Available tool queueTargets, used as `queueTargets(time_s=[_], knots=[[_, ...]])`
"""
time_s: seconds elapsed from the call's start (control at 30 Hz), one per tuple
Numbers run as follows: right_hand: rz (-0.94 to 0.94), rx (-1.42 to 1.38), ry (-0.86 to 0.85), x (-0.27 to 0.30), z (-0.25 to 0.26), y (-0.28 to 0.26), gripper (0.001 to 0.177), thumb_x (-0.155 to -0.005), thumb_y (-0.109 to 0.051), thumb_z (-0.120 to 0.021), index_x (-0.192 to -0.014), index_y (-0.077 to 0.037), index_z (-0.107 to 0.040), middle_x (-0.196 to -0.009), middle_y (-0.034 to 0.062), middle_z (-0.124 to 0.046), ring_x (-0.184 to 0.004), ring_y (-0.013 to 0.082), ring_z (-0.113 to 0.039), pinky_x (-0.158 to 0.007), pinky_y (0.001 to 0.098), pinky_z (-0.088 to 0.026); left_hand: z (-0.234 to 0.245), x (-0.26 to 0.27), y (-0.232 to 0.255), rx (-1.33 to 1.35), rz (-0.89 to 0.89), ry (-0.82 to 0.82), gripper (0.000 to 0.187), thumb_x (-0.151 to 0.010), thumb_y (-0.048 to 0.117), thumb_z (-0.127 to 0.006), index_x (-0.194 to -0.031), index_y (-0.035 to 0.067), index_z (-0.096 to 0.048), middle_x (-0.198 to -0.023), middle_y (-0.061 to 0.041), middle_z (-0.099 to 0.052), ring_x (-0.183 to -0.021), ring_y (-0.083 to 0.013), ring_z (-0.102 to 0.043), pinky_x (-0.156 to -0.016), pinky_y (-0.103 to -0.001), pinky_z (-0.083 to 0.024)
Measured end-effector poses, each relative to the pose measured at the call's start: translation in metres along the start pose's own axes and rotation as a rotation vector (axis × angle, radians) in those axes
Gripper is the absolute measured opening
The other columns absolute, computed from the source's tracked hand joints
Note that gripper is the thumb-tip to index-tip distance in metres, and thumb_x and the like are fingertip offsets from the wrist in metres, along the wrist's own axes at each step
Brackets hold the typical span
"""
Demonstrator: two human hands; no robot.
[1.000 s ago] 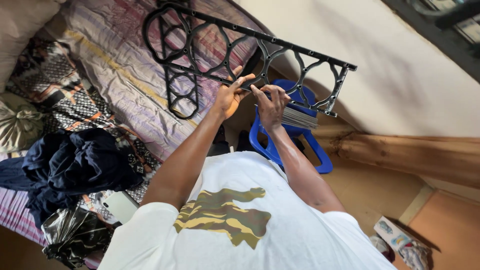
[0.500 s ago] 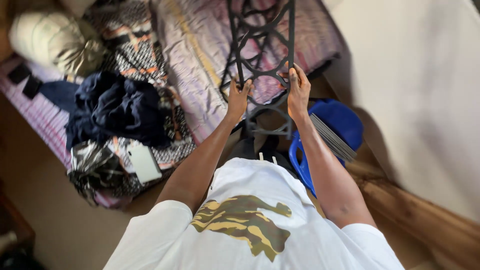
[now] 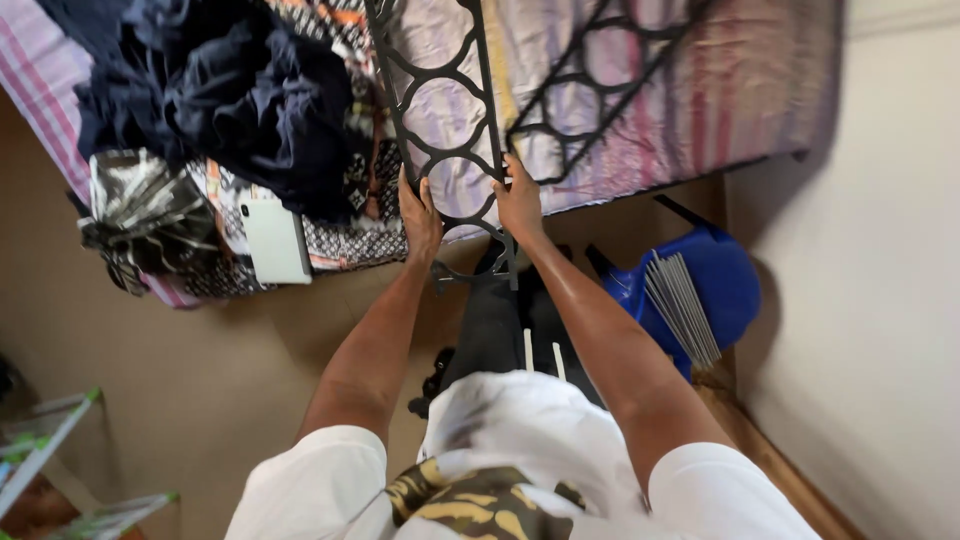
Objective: The person assembles a metal drying rack by inserting horizontal bars into a frame. They wipe the frame with a cloth, insert bars one by one, and adjust the structure. The task is performed in a bedroom with visible furniture and a bed.
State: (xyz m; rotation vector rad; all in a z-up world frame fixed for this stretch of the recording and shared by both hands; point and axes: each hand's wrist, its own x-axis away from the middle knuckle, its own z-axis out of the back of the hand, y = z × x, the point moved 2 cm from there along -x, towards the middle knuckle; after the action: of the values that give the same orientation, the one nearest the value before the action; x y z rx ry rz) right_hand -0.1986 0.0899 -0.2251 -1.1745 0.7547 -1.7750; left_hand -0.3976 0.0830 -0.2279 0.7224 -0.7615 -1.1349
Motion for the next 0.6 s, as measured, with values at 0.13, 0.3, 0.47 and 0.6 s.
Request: queueTargets(time_s=[0.13,0.3,0.47,0.6], knots=[[-0.032,0.082,-0.044,-0.024,-0.054,0.038,0.05,-0.093,-0.008,-0.071,-0.139,-0.007,-0.055,-0.12,0.0171,-0.067,-0.097,0.0325,-0.069,-0.085,0.0438,-0.053,0.003,-0.007,-0.06,-0.101,-0.041,0.033,0.047,-0.115,0.023,-0.043,-0.156,0.0,-0.034,-0.136,-0.027,-0.048,-0.123,-0.041,-0.053,-0.105,-0.05,-0.045],[0.035,0.186,-0.041,-0.049,-0.1,0.09,0.053,-0.089,-0.008,-0.074,-0.139,-0.007,-0.056,-0.116,0.0166,-0.061,-0.104,0.0332,-0.063,-0.087,0.0421,-0.052,-0.016,-0.019,-0.132,-0.182,-0.025,0.038,0.044,-0.113,0.015,-0.048,-0.154,0.001,-0.038,-0.124,-0.023,-0.049,-0.111,-0.0372,-0.056,-0.099,-0.049,-0.046],[0.107,0.304,-0.06,-0.08,-0.109,0.119,0.039,-0.098,-0.011,-0.074,-0.134,-0.005,-0.06,-0.112,0.0133,-0.064,-0.106,0.0359,-0.063,-0.094,0.0453,-0.052,-0.029,-0.037,-0.175,-0.437,0.063,0.056,0.051,-0.102,0.01,-0.06,-0.15,0.005,-0.044,-0.133,-0.023,-0.052,-0.116,-0.0387,-0.054,-0.101,-0.051,-0.045],[0.162,0.382,0.104,-0.113,-0.101,0.112,0.035,-0.094,-0.008,-0.069,-0.125,-0.002,-0.055,-0.123,0.0194,-0.059,-0.107,0.0408,-0.066,-0.088,0.0465,-0.055,-0.032,-0.038,-0.147,-0.662,-0.045,0.102,0.064,-0.08,0.005,-0.072,-0.14,0.003,-0.049,-0.13,-0.032,-0.047,-0.107,-0.0454,-0.05,-0.091,-0.056,-0.042]])
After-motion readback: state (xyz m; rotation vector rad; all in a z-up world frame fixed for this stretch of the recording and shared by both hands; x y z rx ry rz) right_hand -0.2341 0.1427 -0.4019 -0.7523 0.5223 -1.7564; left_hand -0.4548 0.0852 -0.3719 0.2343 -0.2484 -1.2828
